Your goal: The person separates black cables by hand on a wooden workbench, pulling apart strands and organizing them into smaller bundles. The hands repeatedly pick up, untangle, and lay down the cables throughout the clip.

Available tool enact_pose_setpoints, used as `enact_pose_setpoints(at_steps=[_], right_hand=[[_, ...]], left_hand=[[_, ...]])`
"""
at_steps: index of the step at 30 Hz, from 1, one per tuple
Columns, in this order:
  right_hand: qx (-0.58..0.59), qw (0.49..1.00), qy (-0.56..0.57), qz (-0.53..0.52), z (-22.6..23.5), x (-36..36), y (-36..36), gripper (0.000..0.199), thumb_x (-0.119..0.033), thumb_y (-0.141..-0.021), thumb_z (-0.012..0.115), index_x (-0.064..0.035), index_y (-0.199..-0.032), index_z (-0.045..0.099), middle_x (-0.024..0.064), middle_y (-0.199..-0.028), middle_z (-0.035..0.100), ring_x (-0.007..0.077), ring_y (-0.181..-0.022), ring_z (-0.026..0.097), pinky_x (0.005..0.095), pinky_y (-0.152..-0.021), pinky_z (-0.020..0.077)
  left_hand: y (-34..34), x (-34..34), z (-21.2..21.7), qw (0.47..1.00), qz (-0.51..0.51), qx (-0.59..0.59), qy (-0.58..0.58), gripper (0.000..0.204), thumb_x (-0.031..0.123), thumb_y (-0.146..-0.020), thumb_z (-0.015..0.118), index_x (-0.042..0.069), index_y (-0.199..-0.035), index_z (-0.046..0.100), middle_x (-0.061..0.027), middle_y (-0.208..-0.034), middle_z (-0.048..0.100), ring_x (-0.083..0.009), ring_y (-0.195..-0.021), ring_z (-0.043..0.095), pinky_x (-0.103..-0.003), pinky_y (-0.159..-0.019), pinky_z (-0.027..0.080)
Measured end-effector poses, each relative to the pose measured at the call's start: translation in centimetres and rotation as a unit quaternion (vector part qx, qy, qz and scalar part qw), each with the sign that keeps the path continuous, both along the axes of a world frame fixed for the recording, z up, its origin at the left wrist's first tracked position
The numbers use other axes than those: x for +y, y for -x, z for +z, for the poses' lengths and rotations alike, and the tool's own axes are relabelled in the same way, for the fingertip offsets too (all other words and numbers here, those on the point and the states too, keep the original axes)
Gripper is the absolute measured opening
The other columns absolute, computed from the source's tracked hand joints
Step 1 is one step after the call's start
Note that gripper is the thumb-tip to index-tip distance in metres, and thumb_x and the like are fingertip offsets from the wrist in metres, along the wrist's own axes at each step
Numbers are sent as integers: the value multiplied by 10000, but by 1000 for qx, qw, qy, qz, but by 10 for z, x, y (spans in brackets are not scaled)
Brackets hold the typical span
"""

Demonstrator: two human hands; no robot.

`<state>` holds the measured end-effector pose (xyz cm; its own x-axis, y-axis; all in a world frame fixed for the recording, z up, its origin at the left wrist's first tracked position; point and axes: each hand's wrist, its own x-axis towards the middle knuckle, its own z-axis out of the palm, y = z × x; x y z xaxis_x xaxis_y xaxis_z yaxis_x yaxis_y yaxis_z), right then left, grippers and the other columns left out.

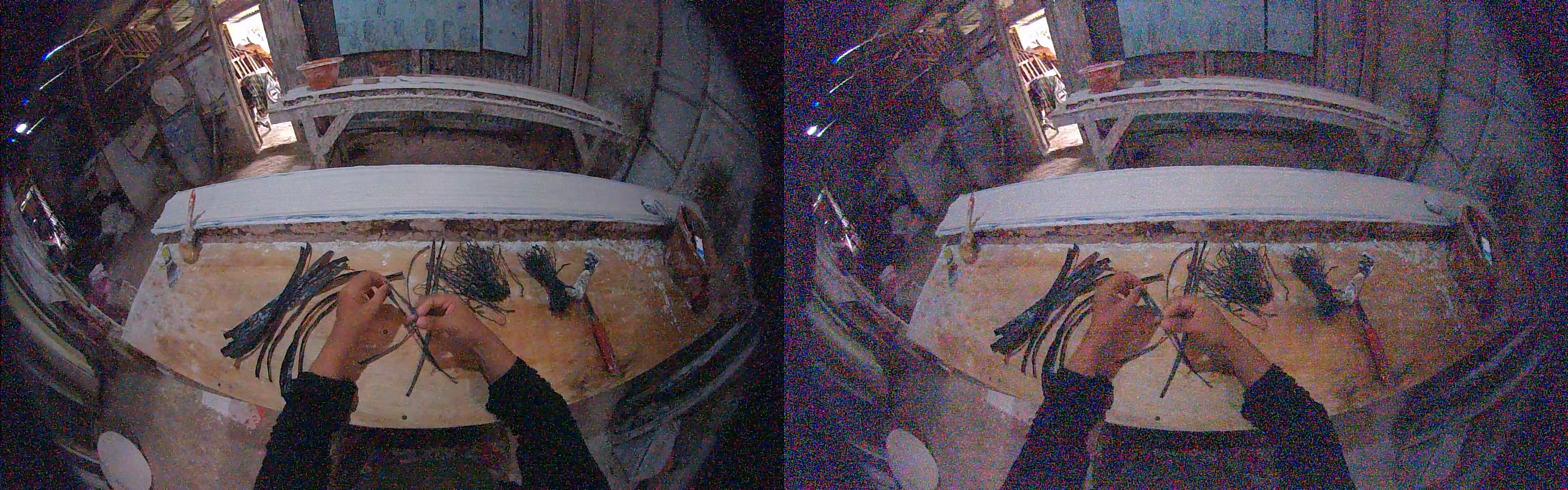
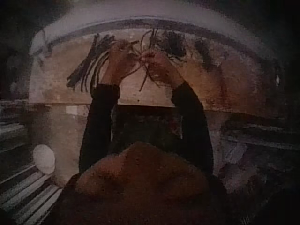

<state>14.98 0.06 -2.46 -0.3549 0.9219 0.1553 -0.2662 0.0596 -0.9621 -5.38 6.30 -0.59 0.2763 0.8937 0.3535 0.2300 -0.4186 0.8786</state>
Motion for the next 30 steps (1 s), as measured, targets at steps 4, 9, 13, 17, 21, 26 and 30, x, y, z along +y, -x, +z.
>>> enact_pose_setpoints(at_steps=[4, 9, 13, 17, 21, 26, 30], right_hand=[[-86, 989, 23, -117, 45, -12, 7, 96, -51, -793, 691, -68, -812, 598, 17, -813, 603, 111, -778, 560, 277, -728, 441], [-138, 948, -18, -287, 41, -9, 3, 37, -61, -843, 623, -59, -869, 597, 2, -850, 547, 108, -788, 483, 269, -739, 399], [-201, 890, -126, -388, 34, 0, -1, 82, -64, -868, 579, -42, -941, 609, 24, -861, 519, 145, -795, 477, 265, -748, 396], [-243, 865, -143, -414, 24, 8, -8, 115, -35, -841, 596, -57, -946, 638, 53, -871, 501, 173, -839, 504, 270, -784, 407], [-318, 798, -216, -464, 9, 21, -17, 70, -32, -783, 674, -63, -845, 665, 64, -910, 510, 177, -918, 520, 297, -798, 430], [-255, 880, -189, -354, 33, 1, -3, 76, -78, -751, 736, -65, -773, 664, 59, -942, 518, 181, -937, 523, 310, -792, 446], [-98, 993, 1, -67, 60, -31, 24, 92, -115, -808, 702, -46, -856, 666, 55, -1026, 523, 162, -979, 526, 302, -809, 448]], left_hand=[[2, -3, -1, 999, -36, 9, 22, 128, 141, -847, 620, 28, -904, 603, -55, -853, 600, -144, -726, 554, -296, -674, 455], [-15, -28, 12, 931, -218, -193, 220, 108, 144, -849, 657, 65, -866, 585, -15, -840, 582, -128, -777, 560, -281, -723, 456], [-21, -54, 25, 833, -316, -224, 394, 123, 129, -843, 664, 74, -839, 554, 4, -818, 568, -108, -786, 553, -276, -730, 454], [-21, -45, 29, 945, -253, -13, 209, 114, 101, -836, 651, 69, -835, 541, 5, -797, 555, -94, -784, 548, -279, -730, 452], [-18, -31, 20, 937, -159, -160, 267, 124, 78, -809, 662, 50, -820, 541, -3, -784, 549, -102, -769, 552, -285, -681, 459], [0, 10, -14, 988, 60, -93, 110, 125, 59, -779, 698, 27, -831, 589, -31, -796, 589, -116, -711, 568, -278, -621, 469], [5, 30, -34, 983, 90, -141, 69, 132, 52, -768, 713, 22, -850, 613, -54, -801, 617, -122, -686, 572, -272, -615, 477]])
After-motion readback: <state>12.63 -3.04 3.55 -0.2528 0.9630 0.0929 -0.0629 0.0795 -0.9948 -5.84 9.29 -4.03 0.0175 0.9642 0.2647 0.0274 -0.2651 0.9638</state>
